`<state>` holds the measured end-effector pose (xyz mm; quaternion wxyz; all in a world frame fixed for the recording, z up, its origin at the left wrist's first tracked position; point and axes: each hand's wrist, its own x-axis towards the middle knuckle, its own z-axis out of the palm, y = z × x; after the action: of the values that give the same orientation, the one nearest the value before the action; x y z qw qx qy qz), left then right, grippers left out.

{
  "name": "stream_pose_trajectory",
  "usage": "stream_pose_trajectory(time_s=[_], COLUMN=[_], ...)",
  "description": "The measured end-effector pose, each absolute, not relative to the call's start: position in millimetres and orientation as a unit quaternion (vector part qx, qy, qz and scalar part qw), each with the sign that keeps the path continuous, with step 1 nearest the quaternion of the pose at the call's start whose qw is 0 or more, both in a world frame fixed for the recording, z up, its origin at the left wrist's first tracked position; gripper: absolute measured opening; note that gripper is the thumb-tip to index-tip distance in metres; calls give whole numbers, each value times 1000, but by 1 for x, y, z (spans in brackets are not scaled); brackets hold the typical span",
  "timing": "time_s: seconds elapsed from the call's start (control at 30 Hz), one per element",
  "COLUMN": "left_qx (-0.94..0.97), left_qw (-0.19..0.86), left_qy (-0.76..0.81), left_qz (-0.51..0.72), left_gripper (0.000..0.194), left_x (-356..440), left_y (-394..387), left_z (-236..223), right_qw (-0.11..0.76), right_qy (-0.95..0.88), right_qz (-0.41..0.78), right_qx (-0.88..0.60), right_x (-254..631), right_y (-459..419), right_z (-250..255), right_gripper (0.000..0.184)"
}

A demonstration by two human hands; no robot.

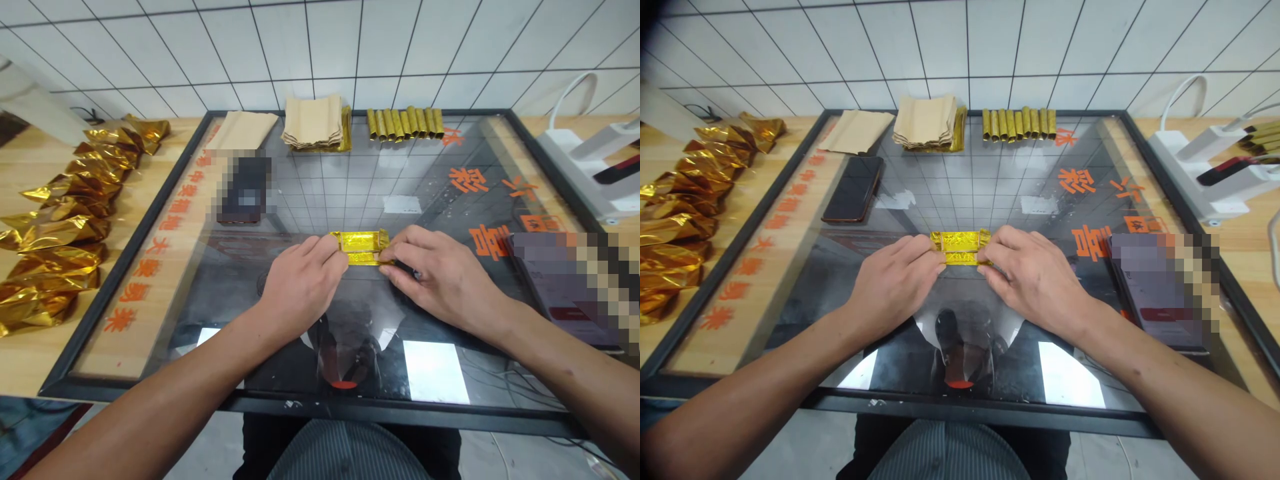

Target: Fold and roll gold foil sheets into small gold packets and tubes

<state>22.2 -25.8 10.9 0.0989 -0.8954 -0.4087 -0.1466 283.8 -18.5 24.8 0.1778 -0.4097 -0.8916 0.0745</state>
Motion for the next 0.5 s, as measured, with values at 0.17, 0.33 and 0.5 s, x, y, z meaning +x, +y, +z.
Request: stream_pose_trajectory(time_s=[0.17, 0.33, 0.5], left_qx=[-892, -871, -860], left_qw=[63, 12, -16], left_qy=[-414, -447, -471], left_qz=[-168, -204, -195], left_gripper=[20, 11, 16], left_x=[19, 9, 8], left_y=[-27, -28, -26], left_z=[12, 11, 13], right_qw=[165, 171, 178], right_qy=[-893, -893, -894], right_qz=[49, 33, 23], right_qx=[-416, -416, -410], right_x=[282, 281, 282], right_y=[-17, -17, -17], right_z=[23, 21, 20], right_gripper=[17, 16, 16])
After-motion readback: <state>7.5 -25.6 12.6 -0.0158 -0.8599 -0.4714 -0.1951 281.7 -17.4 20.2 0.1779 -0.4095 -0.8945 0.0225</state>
